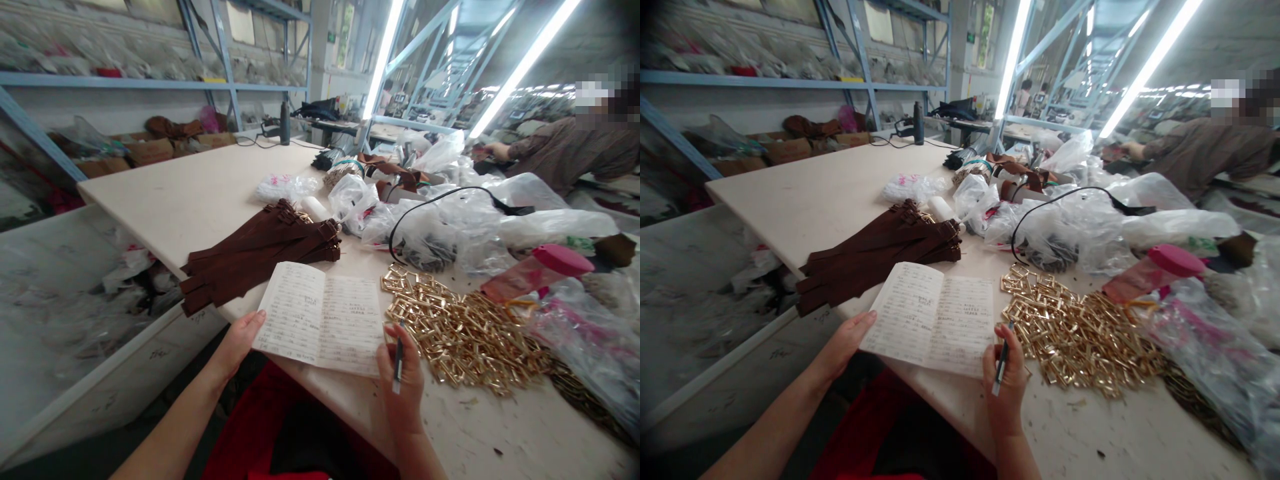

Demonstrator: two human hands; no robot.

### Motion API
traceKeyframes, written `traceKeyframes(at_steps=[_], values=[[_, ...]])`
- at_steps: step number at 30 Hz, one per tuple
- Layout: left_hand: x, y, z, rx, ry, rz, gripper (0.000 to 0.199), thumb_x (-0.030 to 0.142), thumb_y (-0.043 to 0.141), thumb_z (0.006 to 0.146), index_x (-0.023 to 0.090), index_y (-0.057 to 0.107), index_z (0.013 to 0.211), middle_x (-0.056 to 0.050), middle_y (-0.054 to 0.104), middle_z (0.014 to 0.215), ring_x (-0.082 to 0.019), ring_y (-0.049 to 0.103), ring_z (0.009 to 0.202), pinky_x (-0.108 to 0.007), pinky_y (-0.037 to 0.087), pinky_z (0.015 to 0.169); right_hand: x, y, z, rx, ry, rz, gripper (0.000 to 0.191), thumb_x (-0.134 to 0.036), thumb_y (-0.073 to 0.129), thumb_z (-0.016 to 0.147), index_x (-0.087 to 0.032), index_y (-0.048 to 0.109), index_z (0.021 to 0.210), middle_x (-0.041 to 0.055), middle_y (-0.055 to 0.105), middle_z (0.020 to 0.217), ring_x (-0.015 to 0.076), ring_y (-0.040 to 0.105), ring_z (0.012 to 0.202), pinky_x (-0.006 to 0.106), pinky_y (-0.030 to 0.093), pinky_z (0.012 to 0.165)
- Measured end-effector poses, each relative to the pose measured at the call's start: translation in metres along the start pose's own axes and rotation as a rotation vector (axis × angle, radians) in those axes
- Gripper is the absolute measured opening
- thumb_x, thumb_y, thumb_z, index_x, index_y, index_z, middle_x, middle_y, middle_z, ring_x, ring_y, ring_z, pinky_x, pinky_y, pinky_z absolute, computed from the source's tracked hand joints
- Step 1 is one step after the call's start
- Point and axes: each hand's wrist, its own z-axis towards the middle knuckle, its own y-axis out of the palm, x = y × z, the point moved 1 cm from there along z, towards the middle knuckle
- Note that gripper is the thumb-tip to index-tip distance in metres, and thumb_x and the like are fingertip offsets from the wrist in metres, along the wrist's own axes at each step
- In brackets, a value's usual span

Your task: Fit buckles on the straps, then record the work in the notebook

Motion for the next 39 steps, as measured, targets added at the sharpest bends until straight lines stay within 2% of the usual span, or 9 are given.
traceKeyframes(at_steps=[11,17,21,23,26,29,34,37,39], values=[[0.001,0.0,0.001,-0.009,-0.001,-0.008,0.052,0.052,0.057,0.075,0.008,0.061,0.102,-0.011,0.071,0.084,-0.026,0.065,0.078,-0.032,0.05,0.068,0.001,0.001,0.0,0.011,0.016,0.001,0.042,-0.027,0.053,0.081,-0.022,0.047,0.121,0.0088,0.06,0.108,0.0118,0.055,0.068,0.028,0.048,0.064],[-0.001,-0.003,0.003,-0.013,0.008,0.086,0.051,0.055,0.054,0.076,0.01,0.062,0.098,-0.009,0.07,0.08,-0.025,0.065,0.073,-0.032,0.049,0.068,-0.001,0.0,0.0,-0.006,0.035,0.002,0.041,-0.029,0.053,0.081,-0.022,0.047,0.121,0.0088,0.06,0.108,0.012,0.056,0.068,0.028,0.048,0.063],[0.007,-0.007,0.001,0.018,0.106,0.442,0.048,0.056,0.043,0.081,0.013,0.063,0.088,-0.007,0.068,0.075,-0.025,0.063,0.072,-0.031,0.046,0.064,-0.004,-0.001,0.0,-0.01,0.043,0.007,0.04,-0.03,0.053,0.081,-0.021,0.048,0.12,0.0094,0.06,0.107,0.0123,0.056,0.068,0.027,0.048,0.061],[0.013,-0.009,-0.004,0.101,0.174,0.768,0.044,0.053,0.041,0.083,0.015,0.062,0.091,-0.006,0.065,0.074,-0.024,0.061,0.071,-0.03,0.045,0.063,-0.005,-0.001,0.0,-0.009,0.048,0.011,0.04,-0.03,0.052,0.082,-0.021,0.048,0.121,0.0094,0.06,0.107,0.0121,0.056,0.067,0.027,0.047,0.06],[0.023,-0.007,-0.012,0.284,0.252,1.205,0.04,0.043,0.043,0.084,0.015,0.056,0.11,-0.008,0.062,0.088,-0.024,0.06,0.075,-0.031,0.044,0.065,-0.005,-0.002,0.0,-0.009,0.041,0.011,0.041,-0.03,0.053,0.081,-0.02,0.048,0.121,0.0092,0.06,0.106,0.0115,0.055,0.065,0.027,0.047,0.06],[0.028,0.007,-0.021,0.309,0.348,1.425,0.038,0.032,0.041,0.087,0.014,0.05,0.119,-0.011,0.057,0.103,-0.023,0.06,0.08,-0.032,0.045,0.068,-0.004,-0.004,0.0,-0.017,0.018,0.015,0.041,-0.029,0.053,0.081,-0.021,0.047,0.121,0.009,0.06,0.107,0.0121,0.055,0.068,0.027,0.048,0.062],[0.023,0.058,-0.034,-0.057,0.55,1.475,0.035,0.038,0.039,0.089,0.018,0.055,0.114,-0.008,0.058,0.1,-0.023,0.058,0.085,-0.035,0.045,0.076,-0.002,-0.005,-0.002,-0.003,-0.004,0.012,0.042,-0.03,0.053,0.082,-0.021,0.046,0.122,0.0095,0.059,0.107,0.0139,0.057,0.072,0.031,0.049,0.068],[0.017,0.09,-0.037,-0.193,0.573,1.492,0.054,0.052,0.05,0.08,0.016,0.051,0.119,-0.01,0.058,0.102,-0.026,0.058,0.084,-0.038,0.047,0.074,-0.002,-0.007,-0.002,-0.012,-0.028,0.03,0.042,-0.03,0.053,0.082,-0.02,0.046,0.122,0.0099,0.059,0.108,0.0145,0.058,0.073,0.032,0.05,0.068],[0.013,0.106,-0.037,-0.21,0.559,1.506,0.07,0.059,0.054,0.074,0.012,0.045,0.126,-0.013,0.057,0.106,-0.028,0.057,0.085,-0.041,0.047,0.074,-0.004,-0.009,-0.003,-0.017,-0.048,0.048,0.042,-0.03,0.053,0.082,-0.021,0.045,0.122,0.01,0.058,0.109,0.0145,0.058,0.074,0.031,0.05,0.069]])
